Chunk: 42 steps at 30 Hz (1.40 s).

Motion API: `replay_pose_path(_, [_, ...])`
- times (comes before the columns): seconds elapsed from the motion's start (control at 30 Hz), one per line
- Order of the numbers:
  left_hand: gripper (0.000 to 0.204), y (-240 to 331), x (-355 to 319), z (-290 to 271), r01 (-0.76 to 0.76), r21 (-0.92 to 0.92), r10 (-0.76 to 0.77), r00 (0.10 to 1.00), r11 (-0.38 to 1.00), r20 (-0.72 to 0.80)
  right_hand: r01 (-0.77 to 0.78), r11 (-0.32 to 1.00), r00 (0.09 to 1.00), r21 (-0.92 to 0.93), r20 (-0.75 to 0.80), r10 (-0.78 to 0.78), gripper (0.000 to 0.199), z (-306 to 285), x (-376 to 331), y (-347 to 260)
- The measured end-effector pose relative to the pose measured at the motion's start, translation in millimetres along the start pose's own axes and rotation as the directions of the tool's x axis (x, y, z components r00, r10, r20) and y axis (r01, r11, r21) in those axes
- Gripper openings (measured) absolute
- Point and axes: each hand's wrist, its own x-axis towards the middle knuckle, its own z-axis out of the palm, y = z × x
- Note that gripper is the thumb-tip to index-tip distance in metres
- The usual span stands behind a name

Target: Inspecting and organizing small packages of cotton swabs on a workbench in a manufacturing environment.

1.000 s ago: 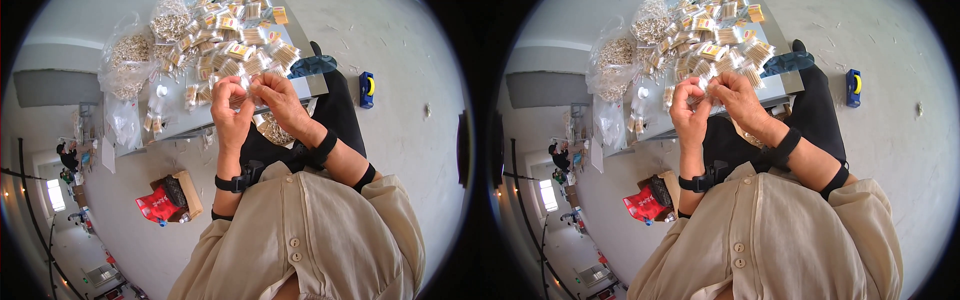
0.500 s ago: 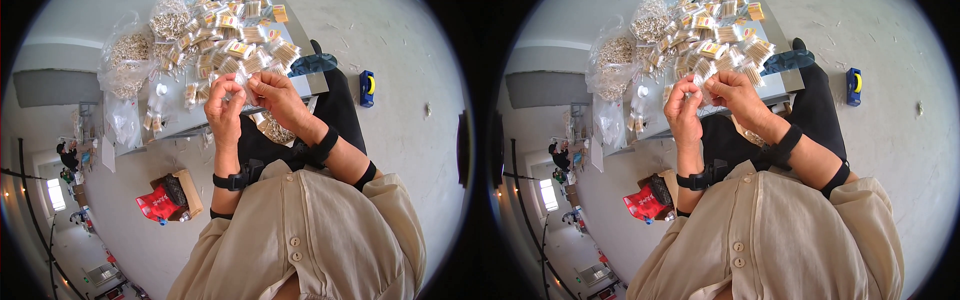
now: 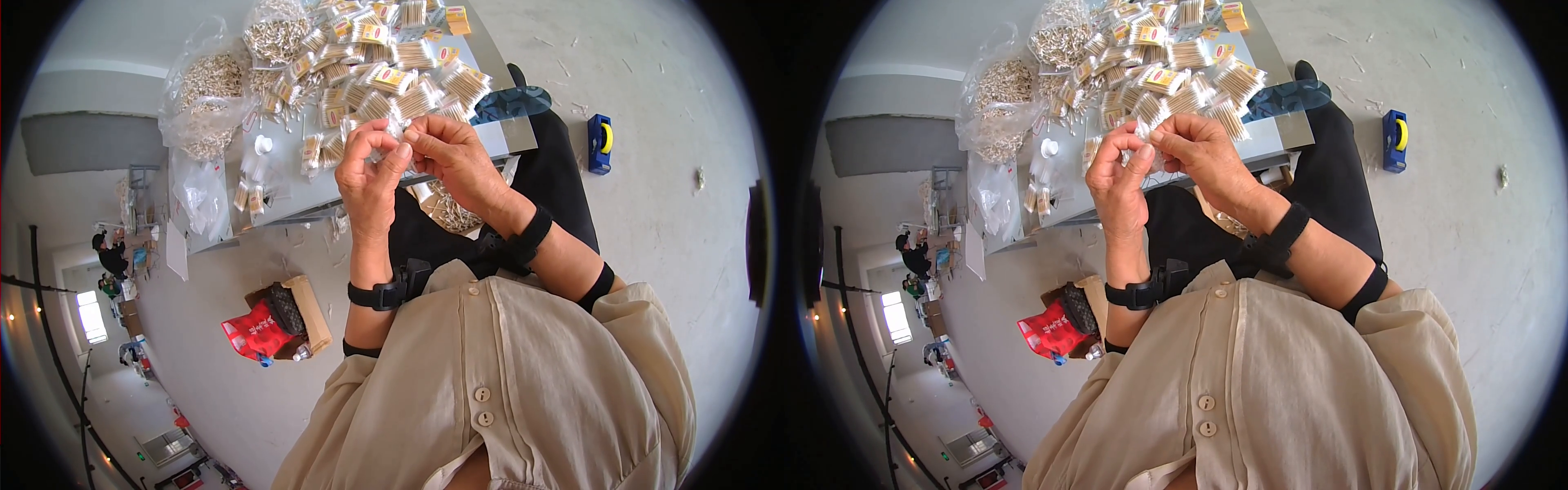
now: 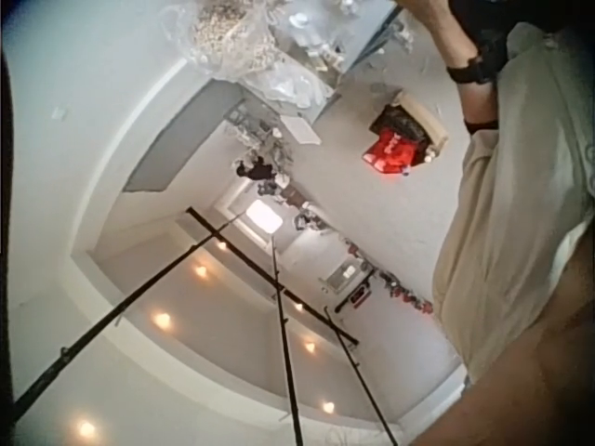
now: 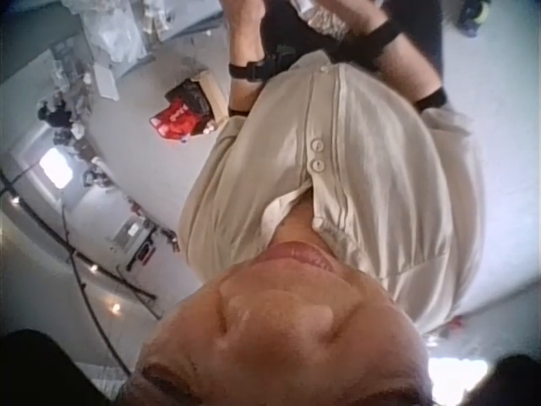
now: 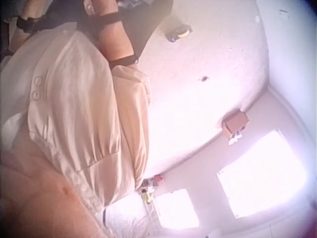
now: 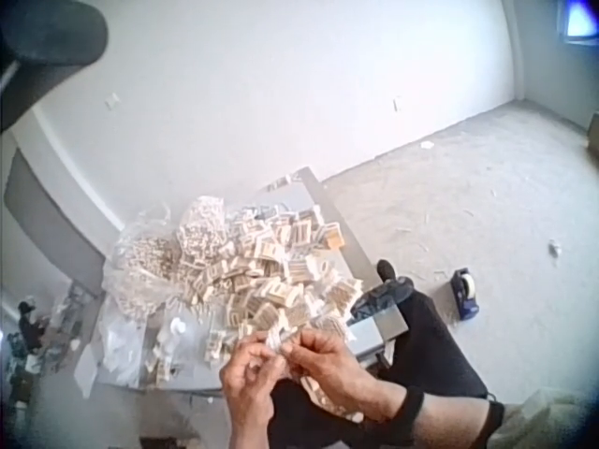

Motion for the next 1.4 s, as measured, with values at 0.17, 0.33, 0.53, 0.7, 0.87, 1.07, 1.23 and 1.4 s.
replay_pose_path(0.17, [0.011, -0.7, 0.1, -0.4, -0.051, 0.008, 0.051, 0.998, 0.999, 0.028, -0.032, 0.999, 0.999, 0.004, -0.019, 0.032, 0.012, 0.9, 0.3, -1.8])
replay_pose_path(0.33, [0.011, 0.3, -0.1, 0.5, -0.059, 0.006, 0.059, 0.998, 0.998, 0.031, -0.021, 1.000, 1.000, -0.009, -0.021, 0.021, 0.012, -0.4, 0.5, -0.4])
replay_pose_path(0.53, [0.010, 0.3, -0.5, 0.1, -0.052, -0.012, 0.052, 0.998, 0.999, 0.025, -0.037, 0.999, 0.999, -0.008, -0.040, 0.036, 0.013, 0.4, 0.6, -0.2])
replay_pose_path(0.7, [0.010, 0.0, -1.2, 0.3, -0.048, -0.026, 0.049, 0.999, 0.998, 0.024, -0.032, 0.999, 0.999, -0.015, -0.035, 0.031, 0.013, -0.7, 0.4, 1.0])
replay_pose_path(0.87, [0.010, 1.0, -1.8, 0.7, -0.020, -0.045, 0.021, 1.000, 0.999, 0.015, -0.017, 1.000, 0.999, -0.005, -0.039, 0.017, 0.013, -0.2, 0.4, 1.6])
replay_pose_path(1.07, [0.010, -0.4, -1.0, 0.4, -0.013, -0.063, 0.014, 1.000, 0.998, 0.020, -0.006, 1.000, 0.999, -0.013, -0.052, 0.005, 0.013, 0.1, 1.4, 1.8])
replay_pose_path(1.23, [0.012, -2.5, -0.9, -1.2, -0.050, -0.030, 0.051, 0.998, 0.998, 0.027, -0.001, 0.999, 0.997, -0.053, -0.081, -0.004, 0.010, 4.2, -0.3, -2.0])
replay_pose_path(1.4, [0.015, -8.4, -1.1, -3.4, -0.100, 0.051, 0.097, 0.994, 0.994, 0.054, 0.050, 0.978, 0.999, -0.203, 0.005, -0.050, 0.008, -4.1, 1.0, -2.2])
